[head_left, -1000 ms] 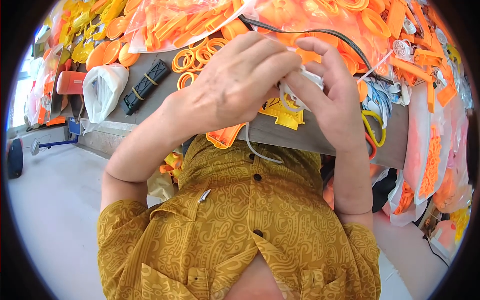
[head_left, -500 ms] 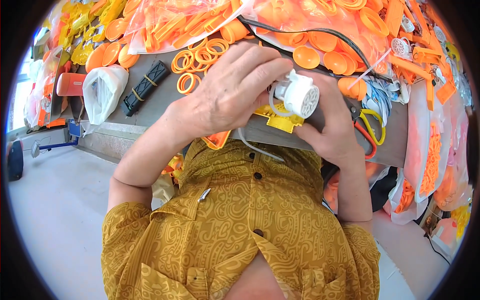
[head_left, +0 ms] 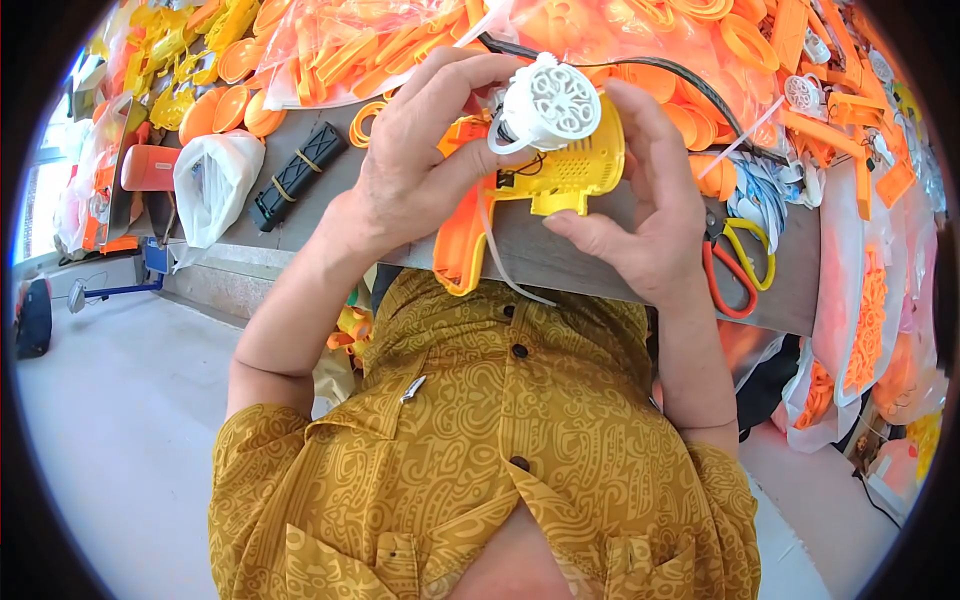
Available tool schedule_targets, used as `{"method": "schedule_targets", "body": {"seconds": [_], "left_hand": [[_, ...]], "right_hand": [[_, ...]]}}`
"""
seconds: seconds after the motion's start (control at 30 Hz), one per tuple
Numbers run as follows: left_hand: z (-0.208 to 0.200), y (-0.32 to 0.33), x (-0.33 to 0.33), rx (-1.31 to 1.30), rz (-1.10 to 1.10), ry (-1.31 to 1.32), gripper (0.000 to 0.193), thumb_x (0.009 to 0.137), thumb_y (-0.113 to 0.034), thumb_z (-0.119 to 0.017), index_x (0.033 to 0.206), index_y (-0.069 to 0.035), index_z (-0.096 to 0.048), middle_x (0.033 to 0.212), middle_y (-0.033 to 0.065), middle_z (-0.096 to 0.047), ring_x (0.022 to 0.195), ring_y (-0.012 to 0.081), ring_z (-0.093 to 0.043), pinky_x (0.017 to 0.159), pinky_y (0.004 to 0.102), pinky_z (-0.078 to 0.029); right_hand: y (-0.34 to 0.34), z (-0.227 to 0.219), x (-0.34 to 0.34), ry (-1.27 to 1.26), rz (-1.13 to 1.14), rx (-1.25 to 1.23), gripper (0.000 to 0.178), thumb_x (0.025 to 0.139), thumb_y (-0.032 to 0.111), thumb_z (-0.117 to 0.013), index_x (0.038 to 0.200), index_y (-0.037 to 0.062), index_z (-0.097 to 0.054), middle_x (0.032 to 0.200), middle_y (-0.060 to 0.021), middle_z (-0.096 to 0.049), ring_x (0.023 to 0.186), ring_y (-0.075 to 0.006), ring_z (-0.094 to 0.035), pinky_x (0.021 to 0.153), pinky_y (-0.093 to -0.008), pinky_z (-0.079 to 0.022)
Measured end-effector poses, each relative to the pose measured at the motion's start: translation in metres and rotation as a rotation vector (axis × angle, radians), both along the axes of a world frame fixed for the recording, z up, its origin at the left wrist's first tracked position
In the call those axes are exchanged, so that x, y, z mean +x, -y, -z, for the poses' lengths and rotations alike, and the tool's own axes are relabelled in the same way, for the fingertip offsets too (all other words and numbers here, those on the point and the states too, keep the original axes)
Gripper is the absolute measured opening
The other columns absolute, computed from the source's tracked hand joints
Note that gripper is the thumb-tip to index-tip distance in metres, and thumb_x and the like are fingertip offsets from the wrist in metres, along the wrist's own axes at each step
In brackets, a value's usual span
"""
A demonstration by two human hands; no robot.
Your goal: Assembling a yellow plastic toy gun by attaching components, applying stickers, and using zip ties.
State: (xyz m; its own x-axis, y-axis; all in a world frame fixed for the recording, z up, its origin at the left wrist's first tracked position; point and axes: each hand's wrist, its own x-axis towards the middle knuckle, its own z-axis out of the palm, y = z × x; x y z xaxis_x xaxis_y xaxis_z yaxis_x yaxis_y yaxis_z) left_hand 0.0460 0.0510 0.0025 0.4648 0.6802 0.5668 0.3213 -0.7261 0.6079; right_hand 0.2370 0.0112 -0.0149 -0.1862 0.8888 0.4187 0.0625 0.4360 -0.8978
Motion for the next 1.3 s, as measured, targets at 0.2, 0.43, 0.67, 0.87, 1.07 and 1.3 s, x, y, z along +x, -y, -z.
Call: {"method": "schedule_targets", "body": {"seconds": [0.2, 0.43, 0.67, 0.87, 1.07, 1.3], "left_hand": [[-0.009, -0.007, -0.006, 0.002, 0.080, -0.057, 0.040, 0.069, -0.001, -0.062, 0.108, 0.001, -0.051, 0.095, 0.0101, -0.052, 0.087, 0.0211, -0.054, 0.074, 0.0300, -0.045], [-0.008, -0.009, -0.013, -0.334, 0.095, 0.014, 0.045, 0.071, -0.005, -0.065, 0.113, 0.004, -0.050, 0.095, 0.0049, -0.049, 0.090, 0.0128, -0.049, 0.079, 0.0244, -0.041], [-0.030, -0.009, -0.014, -0.349, 0.037, -0.046, 0.042, 0.072, -0.006, -0.064, 0.112, -0.001, -0.053, 0.093, 0.0074, -0.050, 0.088, 0.0148, -0.049, 0.075, 0.0253, -0.041], [-0.034, -0.008, -0.012, -0.312, 0.046, -0.080, 0.040, 0.074, -0.005, -0.064, 0.113, -0.003, -0.052, 0.087, 0.0097, -0.052, 0.082, 0.0191, -0.051, 0.071, 0.0267, -0.041], [-0.015, -0.007, -0.014, -0.256, -0.008, -0.044, 0.041, 0.066, -0.005, -0.067, 0.105, 0.003, -0.057, 0.083, 0.0023, -0.049, 0.079, 0.0111, -0.048, 0.068, 0.0228, -0.040], [-0.015, -0.006, -0.017, -0.256, -0.019, 0.027, 0.039, 0.062, -0.006, -0.070, 0.099, 0.002, -0.060, 0.077, 0.0023, -0.050, 0.072, 0.0109, -0.047, 0.064, 0.0231, -0.039]], "right_hand": [[-0.013, -0.018, 0.002, 0.183, -0.083, 0.008, 0.079, 0.063, 0.005, -0.073, 0.127, -0.0021, -0.028, 0.123, -0.0145, -0.042, 0.116, -0.0223, -0.041, 0.095, -0.0345, -0.036], [-0.018, -0.016, -0.009, -0.167, -0.138, -0.100, 0.078, 0.063, -0.001, -0.071, 0.127, -0.0038, -0.027, 0.122, -0.0146, -0.042, 0.114, -0.0218, -0.043, 0.094, -0.0338, -0.038], [-0.019, -0.012, -0.014, -0.194, -0.139, -0.057, 0.075, 0.065, -0.006, -0.067, 0.128, -0.0048, -0.026, 0.124, -0.0158, -0.040, 0.114, -0.0229, -0.042, 0.093, -0.0345, -0.038], [-0.020, -0.012, -0.016, -0.209, -0.111, -0.052, 0.076, 0.064, -0.007, -0.067, 0.127, -0.0055, -0.026, 0.125, -0.0160, -0.040, 0.114, -0.0231, -0.042, 0.094, -0.0344, -0.039], [-0.015, -0.012, -0.021, -0.250, -0.090, -0.041, 0.078, 0.062, -0.009, -0.067, 0.128, -0.0048, -0.025, 0.125, -0.0157, -0.040, 0.113, -0.0229, -0.043, 0.094, -0.0339, -0.038], [-0.013, -0.011, -0.036, -0.333, -0.086, -0.076, 0.083, 0.060, -0.008, -0.070, 0.129, -0.0012, -0.024, 0.124, -0.0156, -0.042, 0.112, -0.0220, -0.044, 0.094, -0.0334, -0.038]]}}
